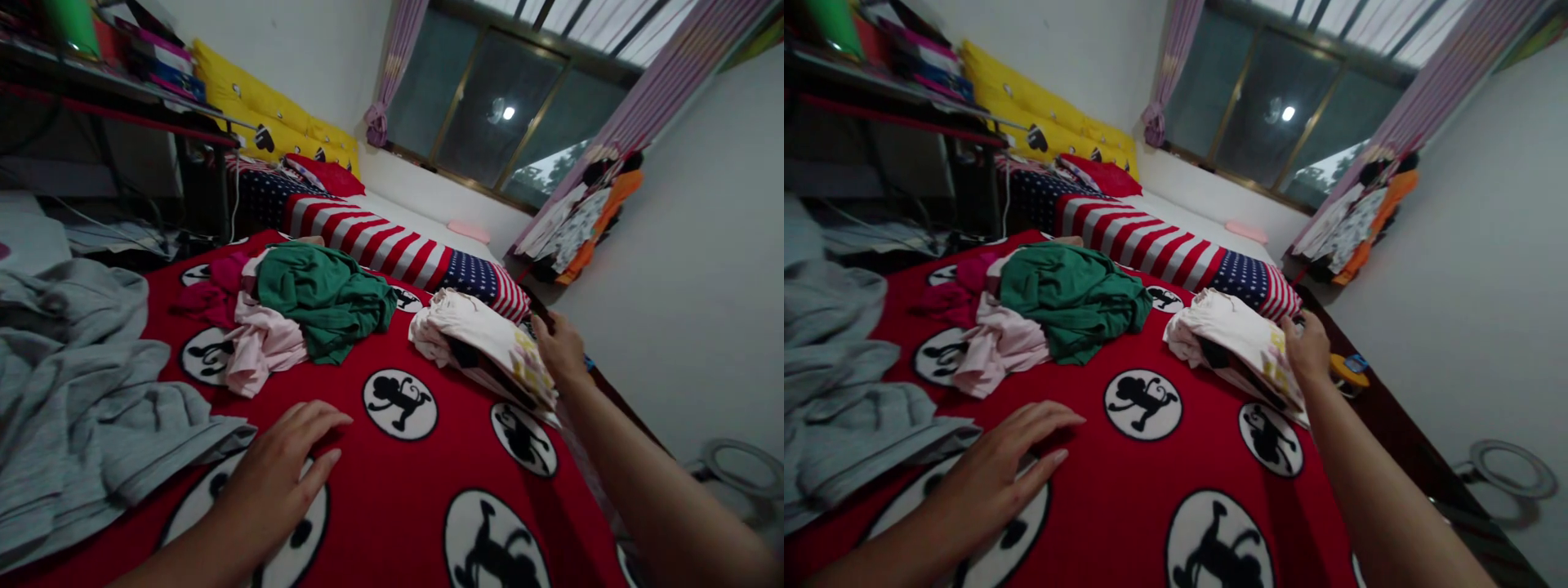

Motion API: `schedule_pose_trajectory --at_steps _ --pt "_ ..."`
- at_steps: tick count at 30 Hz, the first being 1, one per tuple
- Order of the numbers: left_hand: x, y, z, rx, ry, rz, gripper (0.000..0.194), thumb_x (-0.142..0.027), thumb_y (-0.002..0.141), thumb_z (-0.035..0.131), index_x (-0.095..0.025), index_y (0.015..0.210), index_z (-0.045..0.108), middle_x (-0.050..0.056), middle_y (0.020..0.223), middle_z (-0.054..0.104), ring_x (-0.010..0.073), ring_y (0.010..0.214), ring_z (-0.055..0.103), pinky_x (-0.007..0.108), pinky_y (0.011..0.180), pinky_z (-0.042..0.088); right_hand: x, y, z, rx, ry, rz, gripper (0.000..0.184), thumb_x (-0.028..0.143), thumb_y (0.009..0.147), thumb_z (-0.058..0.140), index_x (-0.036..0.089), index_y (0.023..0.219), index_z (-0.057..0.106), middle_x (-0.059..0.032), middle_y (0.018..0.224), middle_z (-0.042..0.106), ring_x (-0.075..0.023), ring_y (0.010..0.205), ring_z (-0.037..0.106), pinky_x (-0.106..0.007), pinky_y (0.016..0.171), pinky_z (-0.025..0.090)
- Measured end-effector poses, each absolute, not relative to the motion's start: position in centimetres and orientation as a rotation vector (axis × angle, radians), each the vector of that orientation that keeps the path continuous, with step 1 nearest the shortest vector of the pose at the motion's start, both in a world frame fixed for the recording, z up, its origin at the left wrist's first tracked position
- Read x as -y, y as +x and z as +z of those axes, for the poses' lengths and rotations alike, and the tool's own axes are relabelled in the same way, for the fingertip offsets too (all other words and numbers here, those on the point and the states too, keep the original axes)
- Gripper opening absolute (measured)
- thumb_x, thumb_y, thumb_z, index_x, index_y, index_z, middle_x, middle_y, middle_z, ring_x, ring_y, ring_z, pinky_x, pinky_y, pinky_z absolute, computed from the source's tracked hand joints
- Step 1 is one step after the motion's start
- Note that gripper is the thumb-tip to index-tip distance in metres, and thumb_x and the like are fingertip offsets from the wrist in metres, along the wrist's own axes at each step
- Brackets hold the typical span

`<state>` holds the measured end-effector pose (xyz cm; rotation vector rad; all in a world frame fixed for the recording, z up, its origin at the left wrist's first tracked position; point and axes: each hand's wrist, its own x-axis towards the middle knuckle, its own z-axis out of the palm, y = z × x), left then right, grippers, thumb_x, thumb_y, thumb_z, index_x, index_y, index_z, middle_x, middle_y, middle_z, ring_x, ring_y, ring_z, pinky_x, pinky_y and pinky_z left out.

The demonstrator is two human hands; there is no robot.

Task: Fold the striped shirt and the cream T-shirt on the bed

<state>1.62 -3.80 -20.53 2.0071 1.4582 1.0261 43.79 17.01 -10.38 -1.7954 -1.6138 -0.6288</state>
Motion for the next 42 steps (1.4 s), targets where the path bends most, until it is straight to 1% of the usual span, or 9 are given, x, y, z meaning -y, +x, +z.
schedule_pose_trajectory --at_steps 3,6,12,15,22,31,36,40,42 --pt "3.8 1.6 -20.4 -1.443 2.014 1.029 0.026 -0.023 0.084 0.052 -0.027 0.106 0.064 0.004 0.111 0.063 0.023 0.105 0.056 0.037 0.092 0.045 -16.7 40.9 -13.4 1.767 -1.852 -0.544 0.059 0.051 0.094 0.024 0.018 0.137 0.046 -0.0147 0.139 0.048 -0.0277 0.127 0.044 -0.045 0.103 0.035" --pt "3.8 1.6 -19.9 -1.417 2.014 1.021 0.024 -0.019 0.083 0.051 -0.025 0.102 0.065 0.004 0.108 0.063 0.0221 0.103 0.056 0.037 0.091 0.044 -16.4 39.3 -15.6 1.877 -2.185 -0.344 0.059 0.052 0.094 0.023 0.023 0.142 0.04 -0.0126 0.149 0.036 -0.0316 0.138 0.031 -0.053 0.107 0.028" --pt "3.7 1.7 -19.3 -1.374 2.007 1.107 0.022 -0.013 0.08 0.053 -0.023 0.091 0.069 0.004 0.099 0.065 0.0207 0.098 0.058 0.035 0.088 0.045 -14.4 36.8 -14.2 2.04 -2.198 -0.167 0.053 0.043 0.092 0.037 0.011 0.133 0.049 -0.0211 0.134 0.051 -0.0342 0.129 0.044 -0.048 0.103 0.035" --pt "3.6 1.6 -19.6 -1.345 2.029 1.163 0.023 -0.013 0.078 0.055 -0.023 0.09 0.071 0.004 0.096 0.067 0.0208 0.096 0.059 0.034 0.089 0.045 -9.4 32.3 -16.0 1.988 -2.162 -0.154 0.063 0.045 0.093 0.035 0.006 0.142 0.036 -0.0269 0.143 0.039 -0.0364 0.132 0.04 -0.049 0.101 0.036" --pt "3.2 1.2 -19.9 -1.341 2.168 1.188 0.021 -0.012 0.079 0.056 -0.018 0.09 0.073 0.006 0.095 0.07 0.0193 0.095 0.061 0.031 0.089 0.047 6.1 20.9 -20.3 2.336 -1.889 0.054 0.058 0.046 0.093 0.038 0.022 0.145 0.037 -0.0138 0.155 0.024 -0.0352 0.143 0.018 -0.062 0.106 0.024" --pt "5.9 1.5 -19.9 -1.379 2.43 1.046 0.023 -0.01 0.08 0.054 -0.015 0.092 0.072 0.01 0.1 0.068 0.0213 0.1 0.059 0.034 0.094 0.045 11.4 18.3 -20.3 2.242 -1.724 0.083 0.049 0.039 0.093 0.041 0.02 0.137 0.048 -0.0097 0.151 0.035 -0.0294 0.141 0.027 -0.055 0.111 0.024" --pt "8.5 -3.1 -17.1 -1.385 2.625 1.03 0.044 -0.011 0.078 0.055 -0.018 0.12 0.061 0.013 0.133 0.053 0.0265 0.128 0.042 0.042 0.111 0.029 11.9 19.0 -20.0 2.188 -1.593 0.192 0.043 0.037 0.091 0.048 0.019 0.128 0.057 -0.011 0.146 0.043 -0.0286 0.138 0.033 -0.053 0.111 0.026" --pt "7.3 -10.9 -14.2 -2.15 2.43 1.041 0.059 -0.019 0.075 0.062 -0.018 0.133 0.049 0.016 0.15 0.033 0.0359 0.141 0.022 0.052 0.114 0.017 12.0 19.1 -19.9 2.163 -1.579 0.234 0.042 0.034 0.089 0.051 0.018 0.127 0.058 -0.0123 0.145 0.045 -0.0288 0.137 0.035 -0.053 0.111 0.025" --pt "6.1 -14.5 -14.0 -2.458 2.039 0.864 0.088 -0.037 0.065 0.075 -0.015 0.141 0.037 0.022 0.154 0.021 0.0442 0.139 0.021 0.055 0.107 0.026 11.9 19.1 -19.9 2.156 -1.573 0.244 0.041 0.033 0.088 0.052 0.018 0.127 0.059 -0.0121 0.145 0.045 -0.0289 0.137 0.035 -0.053 0.111 0.024"
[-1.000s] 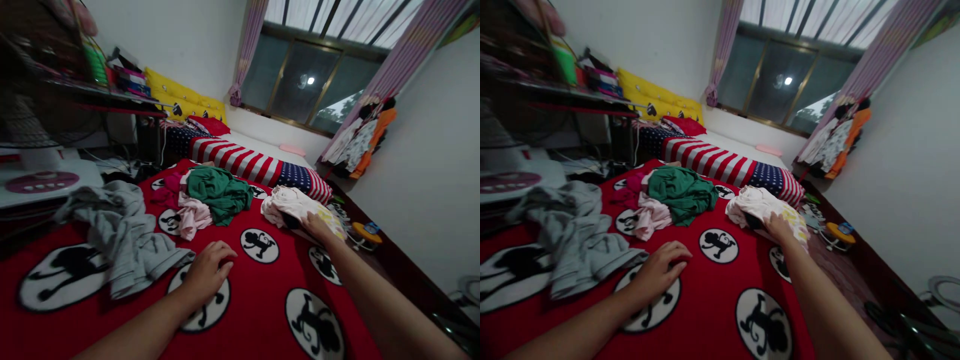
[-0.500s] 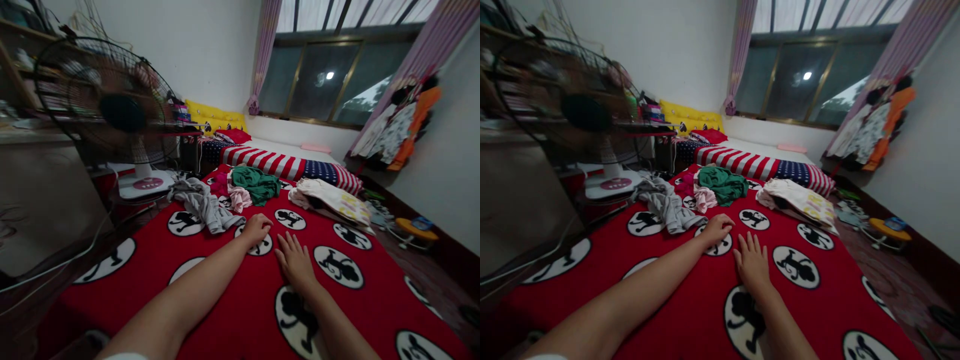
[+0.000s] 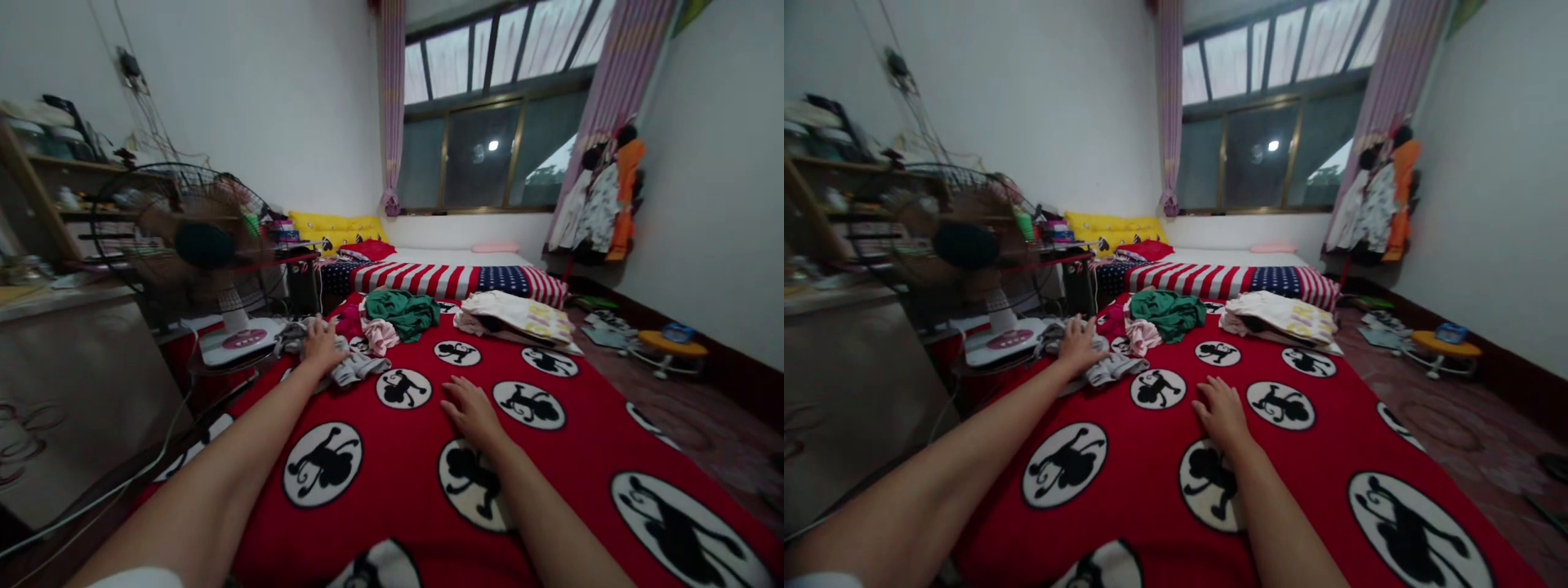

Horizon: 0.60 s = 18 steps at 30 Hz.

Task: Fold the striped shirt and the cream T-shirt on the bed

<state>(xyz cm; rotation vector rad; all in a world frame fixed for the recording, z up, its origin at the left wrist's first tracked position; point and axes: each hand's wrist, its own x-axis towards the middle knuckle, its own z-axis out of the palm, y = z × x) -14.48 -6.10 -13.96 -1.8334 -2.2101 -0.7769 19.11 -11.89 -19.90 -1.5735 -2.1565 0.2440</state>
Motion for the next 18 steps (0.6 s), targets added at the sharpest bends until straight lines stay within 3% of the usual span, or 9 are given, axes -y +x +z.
schedule_pose_trajectory --at_steps 2,3,6,8,10,13,15,18 --pt "5.3 -17.0 -14.7 2.495 -1.716 -0.859 0.108 -0.052 0.055 0.079 -0.009 0.142 0.031 0.03 0.148 0.028 0.0469 0.131 0.035 0.052 0.101 0.035 11.8 19.1 -20.0 2.151 -1.57 0.26 0.042 0.034 0.088 0.053 0.019 0.127 0.059 -0.012 0.145 0.044 -0.0291 0.137 0.035 -0.052 0.111 0.025" --pt "5.2 -17.8 -15.3 2.519 -1.717 -0.947 0.106 -0.054 0.053 0.079 -0.009 0.139 0.036 0.03 0.143 0.037 0.046 0.127 0.041 0.05 0.098 0.038 11.7 19.1 -20.0 2.148 -1.568 0.263 0.042 0.034 0.088 0.053 0.019 0.127 0.058 -0.0122 0.145 0.044 -0.0291 0.137 0.035 -0.052 0.111 0.025" --pt "5.6 -18.6 -16.3 2.447 -1.776 -1.155 0.066 -0.045 0.057 0.076 -0.013 0.112 0.059 0.02 0.114 0.064 0.0401 0.11 0.057 0.044 0.09 0.043 11.6 19.2 -20.1 2.137 -1.55 0.251 0.042 0.033 0.087 0.054 0.018 0.126 0.059 -0.013 0.144 0.046 -0.0281 0.136 0.036 -0.051 0.11 0.025" --pt "5.9 -18.1 -15.3 2.385 -1.794 -1.243 0.034 -0.035 0.062 0.071 -0.015 0.088 0.064 0.013 0.09 0.07 0.0351 0.095 0.063 0.038 0.081 0.046 11.5 19.1 -20.2 2.118 -1.531 0.248 0.041 0.032 0.085 0.056 0.018 0.124 0.061 -0.0137 0.142 0.048 -0.0279 0.135 0.038 -0.05 0.11 0.026" --pt "5.6 -16.7 -12.7 2.294 -1.777 -1.397 0.019 -0.03 0.068 0.064 -0.014 0.078 0.062 0.01 0.078 0.068 0.0296 0.085 0.065 0.033 0.074 0.047 11.3 19.0 -20.2 2.069 -1.495 0.288 0.037 0.029 0.082 0.059 0.017 0.117 0.065 -0.015 0.137 0.052 -0.0282 0.132 0.041 -0.048 0.109 0.028" --pt "4.3 -12.2 -7.2 2.07 -1.759 -1.697 0.024 -0.03 0.083 0.049 -0.012 0.095 0.059 0.009 0.093 0.068 0.0205 0.087 0.063 0.027 0.072 0.047 11.1 19.0 -19.7 1.795 -1.353 0.417 0.035 0.034 0.081 0.059 0.015 0.109 0.068 -0.0164 0.132 0.056 -0.0277 0.125 0.05 -0.043 0.106 0.036" --pt "3.4 -8.0 -4.0 1.847 -1.858 -1.901 0.029 -0.035 0.088 0.044 -0.015 0.105 0.057 0.005 0.101 0.067 0.015 0.089 0.063 0.022 0.073 0.048 11.2 19.6 -19.0 1.478 -1.231 0.575 0.044 0.047 0.083 0.053 0.017 0.114 0.063 -0.0148 0.128 0.058 -0.0267 0.116 0.057 -0.04 0.095 0.047" --pt "3.2 -1.8 -2.6 1.181 -2.136 -2.555 0.034 -0.037 0.083 0.058 -0.014 0.107 0.059 0.006 0.101 0.068 0.0177 0.089 0.063 0.026 0.075 0.049 11.5 21.8 -17.9 1.041 -1.099 0.813 0.061 0.066 0.083 0.042 0.022 0.123 0.054 -0.0114 0.123 0.06 -0.0259 0.105 0.064 -0.035 0.074 0.056"
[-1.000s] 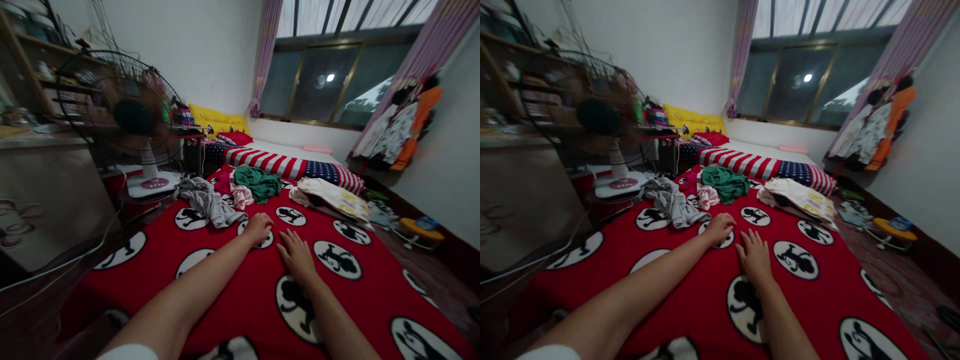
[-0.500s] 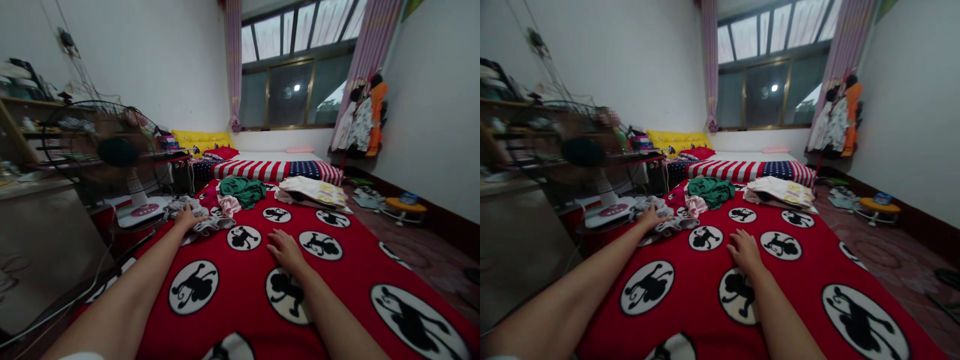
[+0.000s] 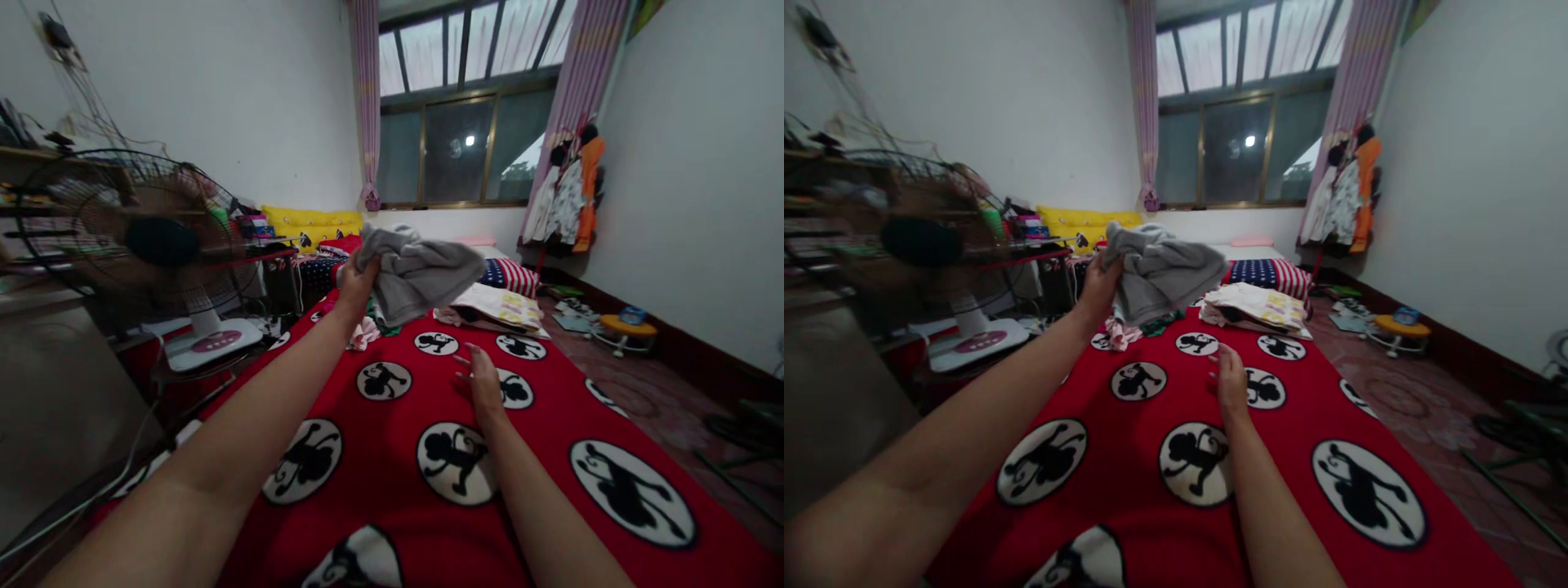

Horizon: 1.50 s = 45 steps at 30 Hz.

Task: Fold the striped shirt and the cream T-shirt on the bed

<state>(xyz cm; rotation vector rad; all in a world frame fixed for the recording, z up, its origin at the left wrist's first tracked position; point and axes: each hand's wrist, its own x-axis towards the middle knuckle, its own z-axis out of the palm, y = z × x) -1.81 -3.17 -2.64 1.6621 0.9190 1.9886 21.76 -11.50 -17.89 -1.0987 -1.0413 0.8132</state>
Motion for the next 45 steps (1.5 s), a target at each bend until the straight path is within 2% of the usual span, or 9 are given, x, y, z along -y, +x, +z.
schedule_pose_trajectory --at_steps 7,12,17,21,24,28,34,41,45 --pt "6.2 3.2 -14.8 -1.109 1.504 1.684 0.017 -0.027 0.064 0.07 -0.013 0.071 0.064 0.006 0.069 0.068 0.021 0.069 0.064 0.035 0.07 0.052 10.4 28.3 -18.3 0.582 -1.033 0.891 0.076 0.076 0.079 0.021 0.019 0.118 0.054 -0.0151 0.119 0.064 -0.0285 0.107 0.064 -0.04 0.073 0.058" --pt "5.7 1.4 -19.5 -1.193 1.497 1.605 0.034 -0.04 0.076 0.057 -0.012 0.095 0.065 0.012 0.094 0.07 0.0228 0.09 0.066 0.036 0.083 0.051 8.9 28.1 -19.9 0.627 -1.022 0.726 0.067 0.061 0.065 0.062 0.018 0.116 0.057 -0.0106 0.115 0.067 -0.0265 0.108 0.063 -0.037 0.082 0.056" --pt "6.1 1.5 -19.7 -1.232 1.594 1.437 0.052 -0.037 0.06 0.077 -0.015 0.105 0.067 0.011 0.102 0.07 0.0257 0.096 0.064 0.036 0.087 0.048 9.3 27.8 -20.4 0.776 -1.136 0.67 0.06 0.044 0.059 0.075 0.016 0.11 0.062 -0.009 0.102 0.072 -0.0269 0.099 0.066 -0.037 0.082 0.055" --pt "7.1 1.9 -19.2 -1.162 1.634 1.385 0.047 -0.026 0.044 0.084 -0.019 0.089 0.073 0.005 0.089 0.072 0.0254 0.089 0.064 0.033 0.084 0.048 9.8 27.6 -19.8 0.778 -1.126 0.657 0.055 0.041 0.057 0.078 0.015 0.103 0.065 -0.0085 0.097 0.072 -0.0261 0.095 0.066 -0.036 0.08 0.055" --pt "6.7 1.3 -18.6 -1.121 1.503 1.489 0.031 -0.036 0.051 0.079 -0.016 0.073 0.072 0.002 0.07 0.069 0.0207 0.071 0.063 0.03 0.071 0.049 9.9 27.5 -19.1 0.713 -1.036 0.67 0.052 0.038 0.053 0.081 0.014 0.096 0.066 -0.0068 0.094 0.072 -0.023 0.088 0.067 -0.033 0.078 0.054" --pt "5.2 -1.3 -18.0 -1.145 1.166 1.82 0.043 -0.051 0.064 0.064 -0.013 0.084 0.068 0.002 0.073 0.066 0.0149 0.066 0.06 0.026 0.064 0.048 9.9 27.4 -18.4 0.537 -0.886 0.749 0.054 0.031 0.043 0.083 0.016 0.092 0.064 -0.0014 0.082 0.07 -0.0156 0.07 0.065 -0.024 0.06 0.052" --pt "4.2 -4.0 -18.4 -1.261 0.88 2.063 0.035 -0.044 0.065 0.062 -0.014 0.083 0.062 0.0 0.07 0.06 0.0138 0.062 0.058 0.027 0.062 0.048 10.6 27.1 -18.1 0.606 -0.989 0.766 0.055 0.025 0.044 0.079 0.017 0.097 0.065 0.0 0.079 0.067 -0.0083 0.052 0.052 -0.018 0.04 0.033" --pt "5.7 -3.8 -17.0 -1.5 1.218 2.194 0.015 -0.022 0.068 0.066 -0.018 0.083 0.064 0.008 0.106 0.061 0.0251 0.113 0.051 0.039 0.101 0.039 12.2 25.6 -16.9 0.978 -1.013 1.099 0.041 0.017 0.049 0.066 0.017 0.089 0.071 -0.0006 0.075 0.069 -0.0148 0.064 0.059 -0.023 0.055 0.043" --pt "7.0 -1.5 -15.9 -1.476 1.952 2.11 0.02 -0.019 0.079 0.057 -0.019 0.099 0.063 0.01 0.118 0.057 0.0252 0.12 0.048 0.043 0.108 0.033 13.5 23.0 -16.5 1.418 -0.945 1.229 0.036 0.015 0.054 0.063 0.018 0.087 0.074 -0.0008 0.085 0.072 -0.0171 0.078 0.061 -0.026 0.068 0.046"
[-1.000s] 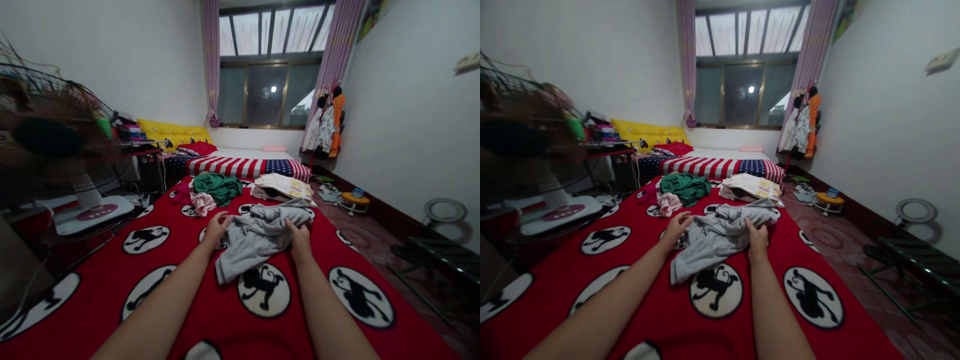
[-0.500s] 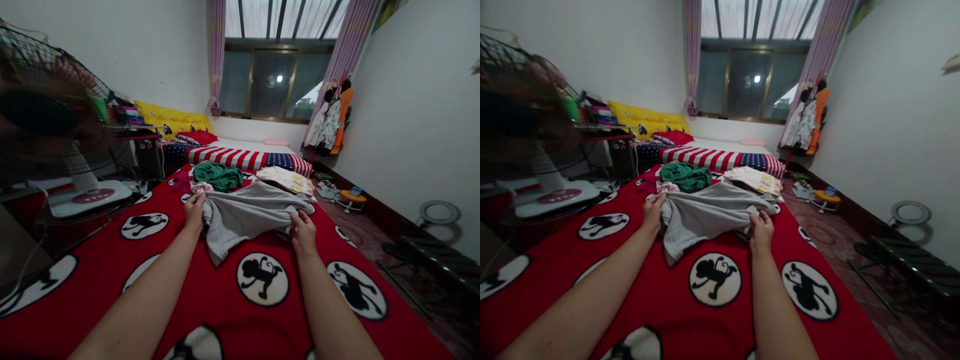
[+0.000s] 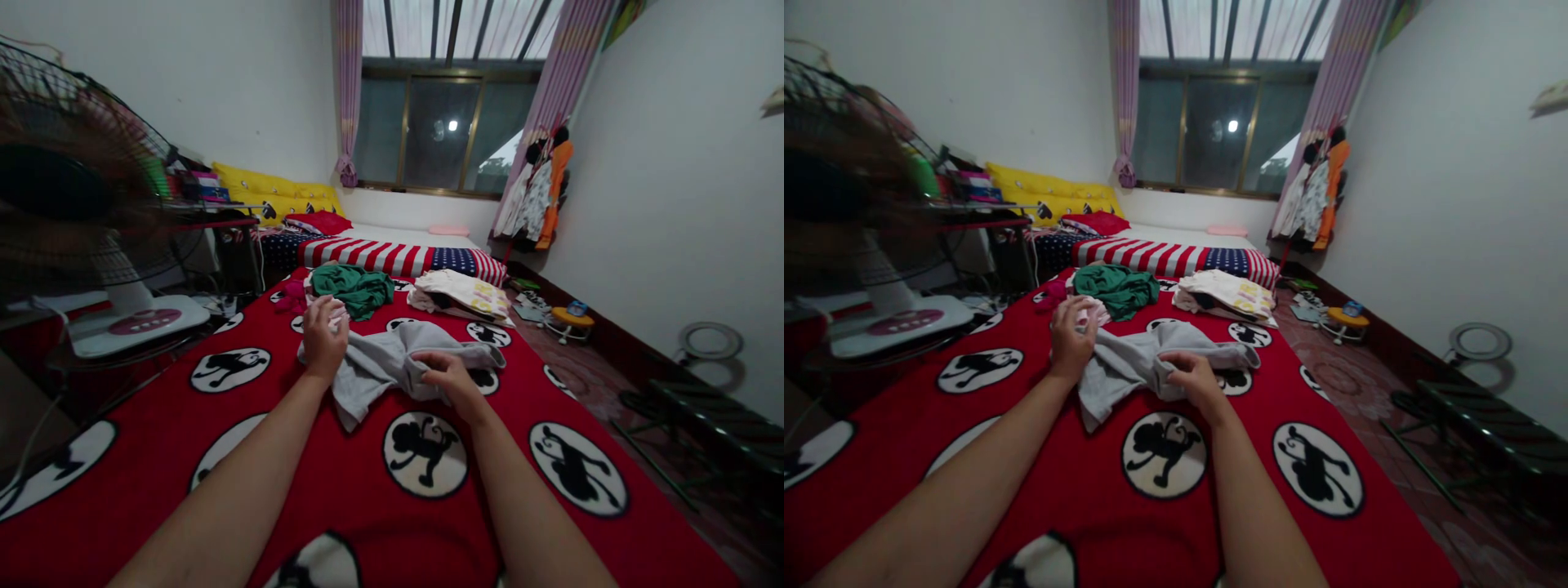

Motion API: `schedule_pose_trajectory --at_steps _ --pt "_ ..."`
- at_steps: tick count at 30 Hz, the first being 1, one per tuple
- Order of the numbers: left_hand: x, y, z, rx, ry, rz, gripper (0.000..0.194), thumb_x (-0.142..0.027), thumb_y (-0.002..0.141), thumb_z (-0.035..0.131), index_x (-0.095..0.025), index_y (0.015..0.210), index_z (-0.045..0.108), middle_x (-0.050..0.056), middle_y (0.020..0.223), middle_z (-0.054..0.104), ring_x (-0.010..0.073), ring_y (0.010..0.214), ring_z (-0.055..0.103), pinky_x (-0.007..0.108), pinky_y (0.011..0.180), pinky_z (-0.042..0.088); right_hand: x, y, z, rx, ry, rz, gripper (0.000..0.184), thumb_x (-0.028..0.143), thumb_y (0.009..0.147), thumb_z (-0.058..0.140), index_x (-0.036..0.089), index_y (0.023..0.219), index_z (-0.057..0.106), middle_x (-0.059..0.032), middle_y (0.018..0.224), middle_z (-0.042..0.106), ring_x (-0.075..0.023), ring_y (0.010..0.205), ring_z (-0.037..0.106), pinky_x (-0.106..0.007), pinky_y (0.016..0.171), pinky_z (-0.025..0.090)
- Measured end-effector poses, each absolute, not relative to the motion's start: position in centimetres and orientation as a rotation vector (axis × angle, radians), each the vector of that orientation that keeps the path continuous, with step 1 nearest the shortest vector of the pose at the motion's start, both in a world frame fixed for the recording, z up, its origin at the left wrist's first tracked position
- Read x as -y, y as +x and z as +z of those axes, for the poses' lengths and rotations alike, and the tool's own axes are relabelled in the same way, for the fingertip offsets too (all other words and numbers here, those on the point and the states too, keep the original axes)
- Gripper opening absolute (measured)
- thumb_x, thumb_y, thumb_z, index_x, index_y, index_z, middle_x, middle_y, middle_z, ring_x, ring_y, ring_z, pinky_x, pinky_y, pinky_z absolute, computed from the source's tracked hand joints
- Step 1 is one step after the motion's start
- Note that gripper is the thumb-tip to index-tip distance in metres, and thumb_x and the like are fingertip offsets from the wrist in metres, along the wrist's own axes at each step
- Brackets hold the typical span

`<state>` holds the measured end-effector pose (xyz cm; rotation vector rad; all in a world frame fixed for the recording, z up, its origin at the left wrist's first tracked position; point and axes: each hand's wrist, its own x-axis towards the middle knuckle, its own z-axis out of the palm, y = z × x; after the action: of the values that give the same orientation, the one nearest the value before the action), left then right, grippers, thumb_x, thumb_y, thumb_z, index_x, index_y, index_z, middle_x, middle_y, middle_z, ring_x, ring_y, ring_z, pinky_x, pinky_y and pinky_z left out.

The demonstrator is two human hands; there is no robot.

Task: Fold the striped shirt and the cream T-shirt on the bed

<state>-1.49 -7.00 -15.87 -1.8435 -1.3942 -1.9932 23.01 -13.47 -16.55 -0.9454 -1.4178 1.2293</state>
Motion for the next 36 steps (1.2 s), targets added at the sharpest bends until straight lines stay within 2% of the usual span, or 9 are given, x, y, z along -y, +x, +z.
schedule_pose_trajectory --at_steps 6,9,12,15,18,22,29,32,36 --pt "9.3 3.0 -16.3 1.2 -2.72 -1.835 0.042 -0.035 0.088 0.054 -0.019 0.126 0.054 0.012 0.136 0.05 0.0247 0.123 0.05 0.037 0.094 0.048 14.4 20.8 -16.8 1.935 -0.927 1.212 0.038 0.012 0.062 0.056 0.019 0.095 0.075 -0.0002 0.085 0.071 -0.0156 0.072 0.059 -0.024 0.065 0.043" --pt "10.2 4.0 -16.5 1.088 -3.023 -1.634 0.038 -0.038 0.085 0.059 -0.019 0.117 0.062 0.012 0.127 0.058 0.0253 0.12 0.053 0.038 0.099 0.045 14.3 20.8 -16.9 1.929 -0.874 1.144 0.031 0.014 0.064 0.057 0.018 0.09 0.074 0.0007 0.082 0.069 -0.0159 0.074 0.058 -0.024 0.067 0.044" --pt "10.4 4.4 -16.6 1.021 -3.115 -1.456 0.041 -0.027 0.073 0.072 -0.017 0.112 0.066 0.011 0.119 0.063 0.0255 0.113 0.057 0.038 0.1 0.043 14.2 21.0 -17.0 1.919 -0.871 1.12 0.026 0.013 0.064 0.056 0.016 0.083 0.073 0.0017 0.074 0.065 -0.0146 0.07 0.056 -0.023 0.064 0.042" --pt "10.0 4.3 -16.9 1.01 -3.172 -1.375 0.047 -0.016 0.065 0.072 -0.015 0.112 0.065 0.01 0.111 0.065 0.0239 0.104 0.061 0.035 0.093 0.047 14.0 21.0 -17.1 1.92 -0.87 1.132 0.032 0.013 0.064 0.057 0.016 0.093 0.072 0.0012 0.079 0.067 -0.0153 0.074 0.058 -0.024 0.067 0.044" --pt "9.4 4.1 -17.2 1.113 -3.149 -1.424 0.044 -0.012 0.064 0.068 -0.015 0.108 0.067 0.007 0.103 0.067 0.0219 0.096 0.063 0.033 0.086 0.05 13.9 20.8 -17.3 1.879 -0.866 1.036 0.036 0.015 0.067 0.06 0.016 0.101 0.07 -0.0023 0.093 0.069 -0.0187 0.085 0.061 -0.029 0.077 0.047" --pt "9.2 4.0 -17.2 1.189 -3.083 -1.505 0.05 -0.003 0.059 0.06 -0.015 0.107 0.068 0.006 0.1 0.069 0.0216 0.095 0.064 0.032 0.085 0.05 13.8 20.3 -17.5 1.816 -0.881 0.844 0.029 0.025 0.075 0.062 0.016 0.102 0.07 -0.0069 0.098 0.071 -0.0215 0.089 0.065 -0.034 0.082 0.049" --pt "8.8 3.0 -16.7 1.285 -3.0 -1.529 0.042 -0.009 0.061 0.057 -0.02 0.099 0.072 0.004 0.094 0.073 0.0224 0.09 0.066 0.032 0.083 0.05 13.6 21.1 -17.1 1.664 -0.939 0.612 0.023 0.027 0.082 0.058 0.024 0.101 0.07 -0.0039 0.1 0.072 -0.0215 0.094 0.065 -0.035 0.088 0.049" --pt "7.6 1.3 -17.0 1.631 -2.718 -1.734 0.045 -0.005 0.053 0.053 -0.021 0.09 0.074 0.002 0.084 0.074 0.0229 0.083 0.067 0.032 0.081 0.051 12.7 23.2 -17.3 1.409 -1.107 0.406 0.029 0.026 0.079 0.058 0.022 0.106 0.067 -0.0056 0.096 0.07 -0.0213 0.086 0.065 -0.035 0.085 0.05" --pt "5.8 -1.0 -17.9 1.864 -2.393 -1.939 0.044 -0.008 0.052 0.052 -0.018 0.089 0.072 0.005 0.081 0.073 0.0262 0.083 0.067 0.036 0.08 0.051 11.3 25.8 -18.0 1.181 -1.38 0.161 0.047 0.03 0.066 0.068 0.018 0.111 0.063 -0.0132 0.116 0.061 -0.0212 0.082 0.064 -0.038 0.08 0.05"
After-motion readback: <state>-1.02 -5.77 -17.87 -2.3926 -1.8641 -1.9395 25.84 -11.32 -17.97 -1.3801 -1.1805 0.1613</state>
